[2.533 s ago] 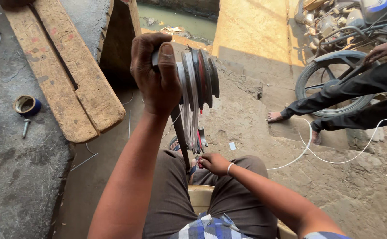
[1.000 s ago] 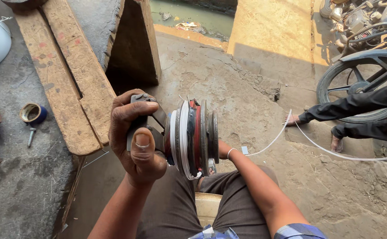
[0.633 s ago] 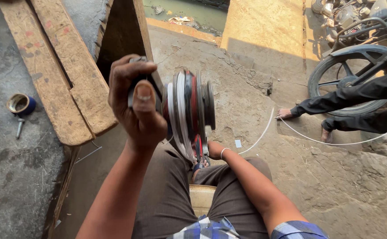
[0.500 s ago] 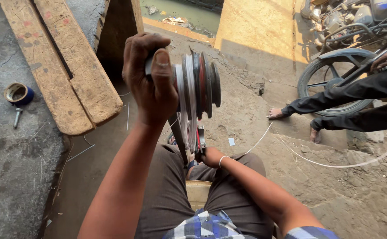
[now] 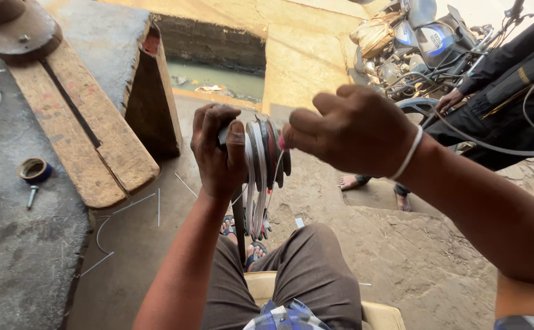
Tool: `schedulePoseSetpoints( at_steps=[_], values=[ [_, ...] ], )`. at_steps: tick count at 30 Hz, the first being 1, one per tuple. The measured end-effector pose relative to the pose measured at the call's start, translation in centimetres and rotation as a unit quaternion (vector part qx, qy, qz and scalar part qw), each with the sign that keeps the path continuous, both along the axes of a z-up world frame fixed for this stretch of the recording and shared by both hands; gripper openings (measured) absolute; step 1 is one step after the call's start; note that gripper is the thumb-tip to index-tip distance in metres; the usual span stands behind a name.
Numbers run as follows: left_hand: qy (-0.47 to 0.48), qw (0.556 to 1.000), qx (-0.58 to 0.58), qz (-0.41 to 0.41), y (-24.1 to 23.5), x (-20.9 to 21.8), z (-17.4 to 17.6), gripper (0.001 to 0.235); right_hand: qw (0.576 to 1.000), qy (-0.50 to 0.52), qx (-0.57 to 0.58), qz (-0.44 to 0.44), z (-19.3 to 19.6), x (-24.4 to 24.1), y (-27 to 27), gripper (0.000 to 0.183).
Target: The person holds a multi-grooved metal pulley in their left hand and uses their right hand to wind a thin white wire around the grooves. The person rotates the pulley to align the wire and continues winding it tightly. Another person stands nearby holding a coil of the same wire.
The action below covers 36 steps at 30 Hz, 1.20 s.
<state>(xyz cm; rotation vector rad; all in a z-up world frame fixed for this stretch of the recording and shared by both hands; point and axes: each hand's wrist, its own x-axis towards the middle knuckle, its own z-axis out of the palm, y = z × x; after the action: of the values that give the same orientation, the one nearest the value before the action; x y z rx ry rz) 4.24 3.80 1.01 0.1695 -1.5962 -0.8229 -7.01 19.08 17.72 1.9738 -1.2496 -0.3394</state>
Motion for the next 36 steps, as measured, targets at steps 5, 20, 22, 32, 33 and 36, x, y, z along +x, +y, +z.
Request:
schedulePoseSetpoints(
  at_steps=[5, 20, 22, 32, 33, 36],
  values=[
    [0.008, 1.000, 0.010, -0.005, 1.1, 2.3, -0.1, 0.026, 0.990, -0.123, -0.062, 0.031, -0.8, -1.8, -1.7, 0.021],
    [-0.055, 0.997, 0.038, -0.031, 2.5, 11.5, 0.2, 0.041, 0.552, -0.806, 0.166, -0.134, -45.7, -3.1, -2.5, 0.019],
    [-0.072, 0.997, 0.003, -0.012, 2.7, 12.9, 2.6, 0.036, 0.549, -0.811, 0.163, -0.119, -46.8, -0.6, -1.2, 0.014],
    [-0.651, 0.755, -0.072, 0.027, 3.1, 3.4, 9.6, 0.060, 0.442, -0.861, 0.186, -0.169, -49.5, 2.3, -0.7, 0.021],
    [-0.701, 0.710, -0.066, 0.008, 2.6, 2.7, 9.1, 0.065, 0.438, -0.870, 0.158, -0.161, -49.4, 1.3, -0.7, 0.019],
    [-0.742, 0.663, -0.095, -0.016, 1.6, 1.8, 7.9, 0.048, 0.483, -0.856, 0.058, -0.175, -48.6, -1.4, 0.3, 0.022]
  ],
)
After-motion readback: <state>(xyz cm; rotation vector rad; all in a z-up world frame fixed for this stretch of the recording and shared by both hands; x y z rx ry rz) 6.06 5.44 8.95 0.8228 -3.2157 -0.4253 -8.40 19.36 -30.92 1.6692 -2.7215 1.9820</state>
